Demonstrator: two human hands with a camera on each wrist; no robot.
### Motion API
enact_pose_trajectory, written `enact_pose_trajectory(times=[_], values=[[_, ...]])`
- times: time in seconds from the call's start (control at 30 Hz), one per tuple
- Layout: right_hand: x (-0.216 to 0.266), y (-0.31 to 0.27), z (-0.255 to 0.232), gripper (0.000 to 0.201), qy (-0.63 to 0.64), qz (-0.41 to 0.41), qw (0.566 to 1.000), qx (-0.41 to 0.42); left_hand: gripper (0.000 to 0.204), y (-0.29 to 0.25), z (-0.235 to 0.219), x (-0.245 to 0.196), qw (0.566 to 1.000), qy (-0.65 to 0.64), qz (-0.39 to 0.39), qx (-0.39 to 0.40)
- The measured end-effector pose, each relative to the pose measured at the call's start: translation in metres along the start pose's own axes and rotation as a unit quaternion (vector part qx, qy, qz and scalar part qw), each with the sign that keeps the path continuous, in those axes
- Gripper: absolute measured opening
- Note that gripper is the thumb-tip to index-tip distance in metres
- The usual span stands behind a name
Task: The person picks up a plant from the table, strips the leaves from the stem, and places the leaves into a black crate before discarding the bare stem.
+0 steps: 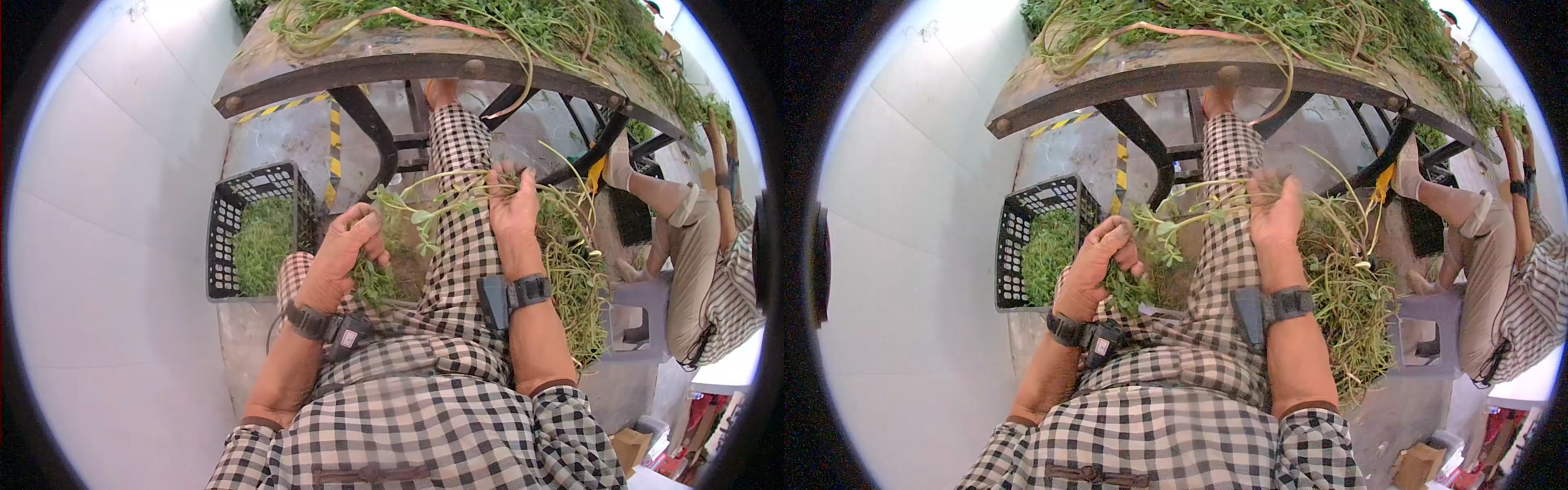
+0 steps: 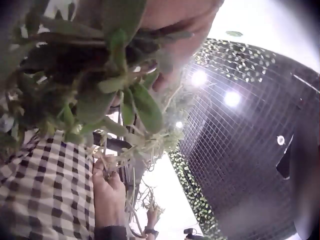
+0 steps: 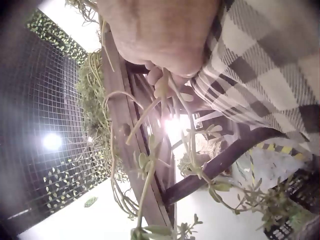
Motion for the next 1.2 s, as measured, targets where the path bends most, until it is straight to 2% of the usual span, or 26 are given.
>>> enact_pose_trajectory(times=[0.07, 0.1, 0.23, 0.33, 0.37, 0.43, 0.5, 0.6, 0.7, 0.77, 0.9, 1.0, 1.07, 1.2], values=[[-0.001, -0.001, 0.002, 0.026, -0.008, -0.004, 1.000, 0.007, 0.009, -0.004, -0.001, -0.017, 0.995, 0.066, 0.067, -0.034], [-0.001, -0.002, 0.002, 0.026, -0.006, -0.004, 1.000, 0.009, 0.010, -0.006, -0.004, -0.028, 0.990, 0.057, 0.113, -0.060], [-0.001, -0.005, 0.001, 0.024, -0.008, 0.006, 1.000, 0.006, 0.010, -0.020, -0.015, -0.059, 0.982, 0.013, 0.162, -0.093], [-0.003, -0.010, 0.004, 0.023, -0.020, 0.001, 1.000, 0.014, 0.012, -0.023, 0.001, -0.060, 0.955, 0.201, 0.189, -0.111], [-0.005, -0.011, 0.006, 0.023, -0.029, 0.005, 0.999, 0.029, 0.014, -0.020, 0.007, -0.050, 0.942, 0.266, 0.185, -0.084], [-0.008, -0.011, 0.006, 0.022, -0.048, 0.009, 0.997, 0.060, 0.016, -0.018, 0.032, -0.037, 0.852, 0.426, 0.301, -0.044], [-0.009, -0.009, 0.005, 0.023, -0.052, 0.007, 0.997, 0.063, 0.020, -0.013, 0.049, -0.009, 0.833, 0.442, 0.331, 0.022], [-0.008, -0.011, 0.006, 0.024, -0.059, -0.002, 0.997, 0.051, 0.023, -0.009, 0.054, 0.027, 0.780, 0.528, 0.333, 0.058], [-0.008, -0.016, 0.006, 0.024, -0.074, -0.014, 0.997, 0.035, 0.024, -0.005, 0.048, 0.041, 0.772, 0.545, 0.319, 0.066], [-0.010, -0.014, 0.006, 0.025, -0.079, -0.010, 0.995, 0.052, 0.023, -0.004, 0.045, 0.036, 0.799, 0.518, 0.301, 0.053], [-0.007, -0.012, 0.006, 0.026, -0.044, -0.011, 0.999, 0.029, 0.019, 0.000, 0.042, 0.033, 0.864, 0.431, 0.257, 0.038], [-0.005, -0.003, 0.000, 0.025, 0.002, 0.010, 1.000, 0.003, 0.018, -0.009, 0.049, 0.037, 0.859, 0.412, 0.282, 0.116], [-0.003, 0.000, -0.004, 0.024, 0.007, 0.019, 0.999, -0.030, 0.021, -0.009, 0.046, 0.044, 0.858, 0.417, 0.259, 0.150], [-0.004, -0.004, 0.001, 0.027, -0.018, 0.000, 1.000, 0.014, 0.025, -0.011, 0.043, 0.042, 0.865, 0.443, 0.163, 0.169]])
Point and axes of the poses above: each hand's wrist, its own y-axis towards the middle knuckle, its own z-axis out of the palm, x = y × z, the point moved 6 cm from there along y, towards the middle knuckle, and after that the axes turned 15 degrees about -x, right-handed, at the moved point
